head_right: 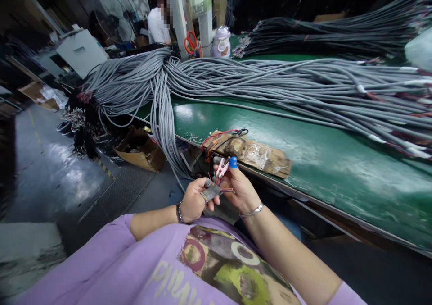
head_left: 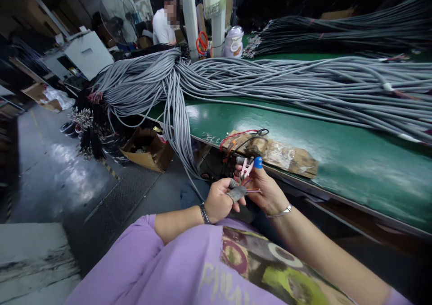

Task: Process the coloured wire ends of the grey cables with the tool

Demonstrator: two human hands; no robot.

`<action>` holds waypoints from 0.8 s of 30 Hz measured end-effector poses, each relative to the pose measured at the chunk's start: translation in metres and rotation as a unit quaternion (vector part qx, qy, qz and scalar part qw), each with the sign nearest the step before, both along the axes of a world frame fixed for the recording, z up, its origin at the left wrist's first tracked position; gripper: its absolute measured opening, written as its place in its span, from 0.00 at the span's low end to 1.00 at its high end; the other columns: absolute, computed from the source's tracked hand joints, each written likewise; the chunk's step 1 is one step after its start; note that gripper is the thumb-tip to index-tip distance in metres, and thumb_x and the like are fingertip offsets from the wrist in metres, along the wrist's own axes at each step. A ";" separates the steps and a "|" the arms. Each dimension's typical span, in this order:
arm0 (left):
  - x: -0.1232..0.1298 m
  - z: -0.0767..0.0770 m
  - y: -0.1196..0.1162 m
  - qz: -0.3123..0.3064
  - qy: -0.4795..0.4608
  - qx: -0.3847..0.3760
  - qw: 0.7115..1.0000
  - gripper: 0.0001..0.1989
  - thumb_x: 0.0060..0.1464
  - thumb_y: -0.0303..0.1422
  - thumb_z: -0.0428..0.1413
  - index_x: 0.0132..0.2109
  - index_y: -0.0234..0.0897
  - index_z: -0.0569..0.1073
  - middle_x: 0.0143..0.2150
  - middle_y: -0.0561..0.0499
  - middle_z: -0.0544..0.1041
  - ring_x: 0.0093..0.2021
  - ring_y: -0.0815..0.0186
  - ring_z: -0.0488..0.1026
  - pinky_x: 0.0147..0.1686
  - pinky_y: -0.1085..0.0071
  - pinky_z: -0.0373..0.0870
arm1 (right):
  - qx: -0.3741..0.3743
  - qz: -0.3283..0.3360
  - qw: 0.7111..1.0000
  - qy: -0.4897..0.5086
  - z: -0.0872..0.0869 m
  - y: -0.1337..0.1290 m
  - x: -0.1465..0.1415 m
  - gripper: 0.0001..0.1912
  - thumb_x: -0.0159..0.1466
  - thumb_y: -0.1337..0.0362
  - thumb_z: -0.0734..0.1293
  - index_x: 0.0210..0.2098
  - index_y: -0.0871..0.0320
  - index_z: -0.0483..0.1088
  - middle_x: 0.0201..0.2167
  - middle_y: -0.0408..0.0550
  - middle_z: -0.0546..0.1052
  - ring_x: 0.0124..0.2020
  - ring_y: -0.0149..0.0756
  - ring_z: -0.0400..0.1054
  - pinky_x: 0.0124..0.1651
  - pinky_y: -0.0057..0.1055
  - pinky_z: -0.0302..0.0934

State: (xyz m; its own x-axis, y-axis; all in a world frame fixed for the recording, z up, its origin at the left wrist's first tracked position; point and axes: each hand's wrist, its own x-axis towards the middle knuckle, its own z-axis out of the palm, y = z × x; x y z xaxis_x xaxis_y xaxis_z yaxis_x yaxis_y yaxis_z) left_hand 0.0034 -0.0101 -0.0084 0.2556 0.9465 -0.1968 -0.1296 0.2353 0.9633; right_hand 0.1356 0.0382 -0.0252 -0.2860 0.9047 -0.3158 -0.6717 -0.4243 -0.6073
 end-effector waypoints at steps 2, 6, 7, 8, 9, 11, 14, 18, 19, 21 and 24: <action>-0.001 0.000 0.000 -0.001 -0.002 0.003 1.000 0.18 0.48 0.45 0.60 0.29 0.34 0.67 0.22 0.54 0.73 0.14 0.76 0.64 0.14 0.78 0.56 | 0.000 -0.003 1.000 0.007 0.000 -0.001 -0.001 0.21 0.53 0.42 0.71 0.29 0.55 0.74 0.26 0.44 0.78 0.23 0.33 0.69 0.29 0.30 0.67; -0.006 -0.001 -0.002 0.008 -0.011 -0.004 1.000 0.19 0.48 0.47 0.60 0.30 0.34 0.68 0.22 0.53 0.73 0.14 0.76 0.64 0.14 0.79 0.55 | 0.021 0.006 1.000 0.017 -0.001 -0.006 0.002 0.24 0.54 0.38 0.67 0.29 0.54 0.74 0.29 0.45 0.78 0.26 0.34 0.69 0.31 0.32 0.67; -0.007 -0.001 -0.003 0.012 -0.011 -0.009 1.000 0.19 0.48 0.47 0.60 0.30 0.34 0.68 0.22 0.53 0.73 0.14 0.76 0.64 0.14 0.79 0.55 | 0.029 0.019 0.999 0.012 -0.002 -0.008 0.004 0.25 0.54 0.37 0.67 0.30 0.53 0.75 0.30 0.45 0.79 0.27 0.34 0.70 0.31 0.32 0.66; -0.008 0.000 -0.003 0.014 -0.011 -0.014 1.000 0.20 0.48 0.48 0.60 0.30 0.34 0.68 0.22 0.53 0.73 0.14 0.76 0.64 0.14 0.79 0.55 | 0.039 0.034 0.999 0.005 -0.002 -0.011 0.007 0.27 0.53 0.36 0.66 0.32 0.53 0.75 0.31 0.46 0.79 0.27 0.34 0.70 0.32 0.32 0.66; -0.009 0.000 -0.004 0.015 -0.010 -0.021 1.000 0.20 0.48 0.48 0.60 0.31 0.34 0.68 0.22 0.53 0.73 0.14 0.76 0.64 0.14 0.79 0.55 | 0.053 0.054 0.997 -0.003 -0.003 -0.013 0.009 0.28 0.53 0.35 0.66 0.34 0.54 0.76 0.32 0.46 0.78 0.28 0.34 0.69 0.32 0.32 0.66; -0.011 0.001 -0.005 0.011 -0.007 -0.031 0.999 0.20 0.48 0.48 0.60 0.31 0.33 0.69 0.22 0.53 0.73 0.14 0.76 0.64 0.14 0.79 0.54 | 0.089 0.097 0.991 -0.018 -0.002 -0.020 0.013 0.29 0.52 0.36 0.67 0.37 0.55 0.76 0.31 0.47 0.77 0.29 0.35 0.69 0.33 0.33 0.65; -0.011 0.002 -0.005 0.008 0.002 -0.036 0.999 0.19 0.48 0.47 0.59 0.31 0.33 0.69 0.22 0.53 0.74 0.14 0.75 0.65 0.13 0.79 0.53 | 0.137 0.141 0.979 -0.055 0.003 -0.028 0.016 0.26 0.52 0.43 0.72 0.39 0.57 0.75 0.30 0.48 0.76 0.29 0.36 0.68 0.34 0.34 0.64; -0.011 -0.001 -0.006 0.006 0.011 -0.033 0.999 0.17 0.48 0.45 0.59 0.29 0.34 0.68 0.22 0.52 0.74 0.15 0.75 0.66 0.14 0.79 0.55 | 0.132 0.112 0.974 -0.148 0.009 -0.035 0.016 0.18 0.51 0.51 0.75 0.34 0.58 0.75 0.29 0.46 0.75 0.28 0.34 0.67 0.33 0.32 0.62; -0.012 -0.001 -0.006 0.003 0.008 -0.030 1.000 0.17 0.48 0.45 0.59 0.29 0.34 0.67 0.22 0.52 0.74 0.15 0.75 0.66 0.15 0.79 0.55 | 0.127 0.099 0.972 -0.170 0.009 -0.035 0.015 0.17 0.51 0.52 0.76 0.33 0.58 0.74 0.28 0.46 0.74 0.28 0.33 0.66 0.33 0.31 0.61; -0.013 -0.002 -0.007 -0.001 0.005 -0.025 1.000 0.15 0.48 0.43 0.58 0.29 0.35 0.67 0.22 0.53 0.74 0.16 0.74 0.66 0.15 0.79 0.56 | 0.128 0.082 0.968 -0.202 0.010 -0.037 0.015 0.16 0.51 0.53 0.76 0.31 0.58 0.74 0.28 0.45 0.74 0.29 0.33 0.65 0.34 0.31 0.60; -0.014 0.000 -0.008 -0.006 0.010 -0.025 1.000 0.14 0.48 0.42 0.58 0.29 0.35 0.67 0.22 0.53 0.74 0.16 0.74 0.66 0.16 0.79 0.57 | 0.133 0.084 0.963 -0.219 0.011 -0.037 0.016 0.16 0.50 0.53 0.76 0.31 0.58 0.75 0.27 0.45 0.73 0.28 0.33 0.64 0.32 0.30 0.59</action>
